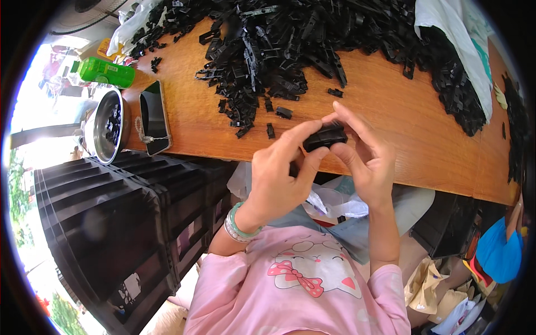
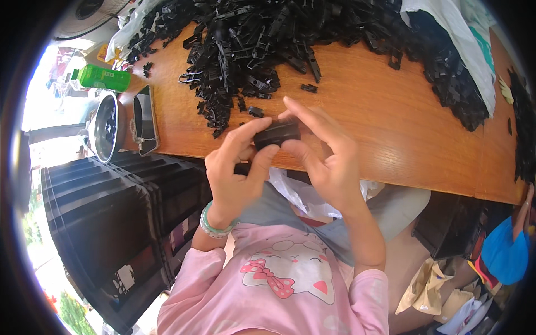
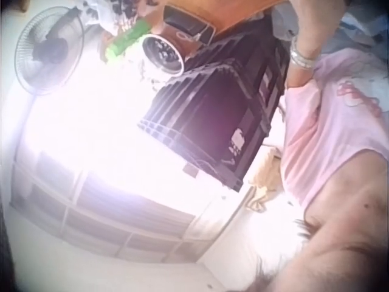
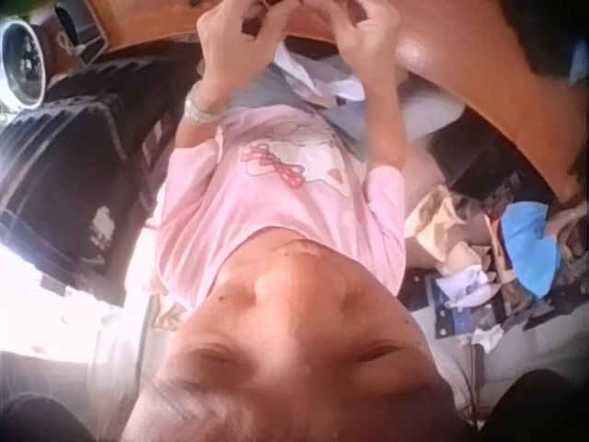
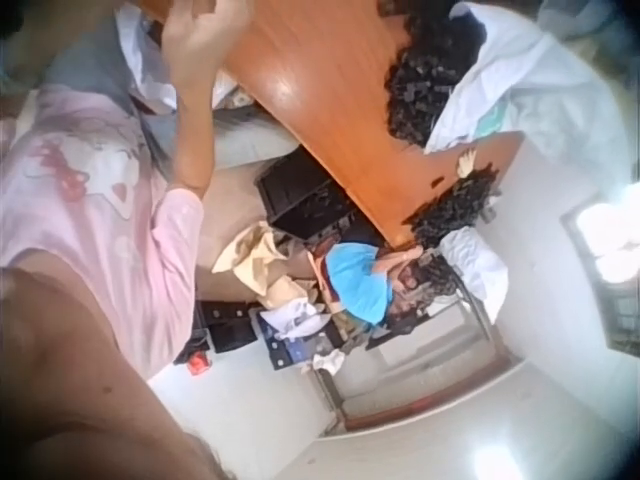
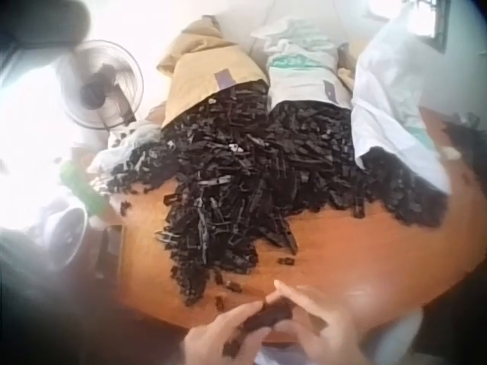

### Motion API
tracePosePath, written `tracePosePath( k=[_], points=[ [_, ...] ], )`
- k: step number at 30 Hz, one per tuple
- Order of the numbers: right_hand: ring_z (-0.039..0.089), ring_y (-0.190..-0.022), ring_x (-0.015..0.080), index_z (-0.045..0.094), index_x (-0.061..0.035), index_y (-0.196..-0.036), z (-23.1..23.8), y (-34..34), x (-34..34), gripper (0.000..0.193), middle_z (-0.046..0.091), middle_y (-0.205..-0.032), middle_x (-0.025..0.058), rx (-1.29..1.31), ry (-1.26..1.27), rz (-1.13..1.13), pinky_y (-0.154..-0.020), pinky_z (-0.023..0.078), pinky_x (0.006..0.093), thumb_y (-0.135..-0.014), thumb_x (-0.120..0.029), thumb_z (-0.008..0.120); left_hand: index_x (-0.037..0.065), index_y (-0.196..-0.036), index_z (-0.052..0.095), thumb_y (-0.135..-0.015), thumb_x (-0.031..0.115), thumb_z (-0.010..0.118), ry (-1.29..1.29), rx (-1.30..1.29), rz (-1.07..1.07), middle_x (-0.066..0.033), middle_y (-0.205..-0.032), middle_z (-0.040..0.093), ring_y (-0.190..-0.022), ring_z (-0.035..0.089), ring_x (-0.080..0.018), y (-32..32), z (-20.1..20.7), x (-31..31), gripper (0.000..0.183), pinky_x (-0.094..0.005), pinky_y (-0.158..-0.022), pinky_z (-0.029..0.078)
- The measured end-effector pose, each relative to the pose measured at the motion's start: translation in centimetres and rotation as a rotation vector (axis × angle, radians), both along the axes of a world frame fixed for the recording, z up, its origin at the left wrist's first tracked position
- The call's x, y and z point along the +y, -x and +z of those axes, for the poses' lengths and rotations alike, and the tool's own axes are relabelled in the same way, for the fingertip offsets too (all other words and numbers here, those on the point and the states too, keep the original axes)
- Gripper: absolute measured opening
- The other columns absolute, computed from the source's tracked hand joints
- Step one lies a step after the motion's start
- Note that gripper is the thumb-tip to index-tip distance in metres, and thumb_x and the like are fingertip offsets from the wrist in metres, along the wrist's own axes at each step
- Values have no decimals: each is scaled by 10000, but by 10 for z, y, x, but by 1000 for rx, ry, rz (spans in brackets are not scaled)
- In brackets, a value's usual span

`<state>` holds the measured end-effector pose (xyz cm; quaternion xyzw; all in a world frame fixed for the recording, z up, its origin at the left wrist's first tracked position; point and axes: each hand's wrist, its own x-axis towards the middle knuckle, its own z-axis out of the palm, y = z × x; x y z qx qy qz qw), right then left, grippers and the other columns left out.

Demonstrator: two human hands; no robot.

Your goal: The person assembles small black plastic buckle components by hand at a table.

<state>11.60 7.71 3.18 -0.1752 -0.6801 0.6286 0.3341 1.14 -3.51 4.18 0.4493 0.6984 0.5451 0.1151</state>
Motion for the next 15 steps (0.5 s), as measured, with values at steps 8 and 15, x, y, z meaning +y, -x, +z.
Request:
tracePosePath(
  k=[8, 15],
  points=[
    [583, -969, 154, 561, 9, -1257, 1, 10, -13, 393, 615, -1099, 91, -85, 105, -95, -893, 451, 279, -866, 28, 586, 31, -1002, 637, -795, -20, 637, -153, 388, 343, -88, -759, 597, -502, 538, -140, 57, -5, -11, 213, -264, -491, 430],
    [581, -993, 164, 611, 37, -1162, -11, -4, 3, 279, 601, -1112, 112, -109, 53, -40, -897, 451, 272, -887, 16, 571, -22, -975, 663, -790, 183, 673, 52, 541, 1475, -195, -860, 670, -775, 641, -329, 295, 13, -125, 277, -424, -732, 489]
  ],
)
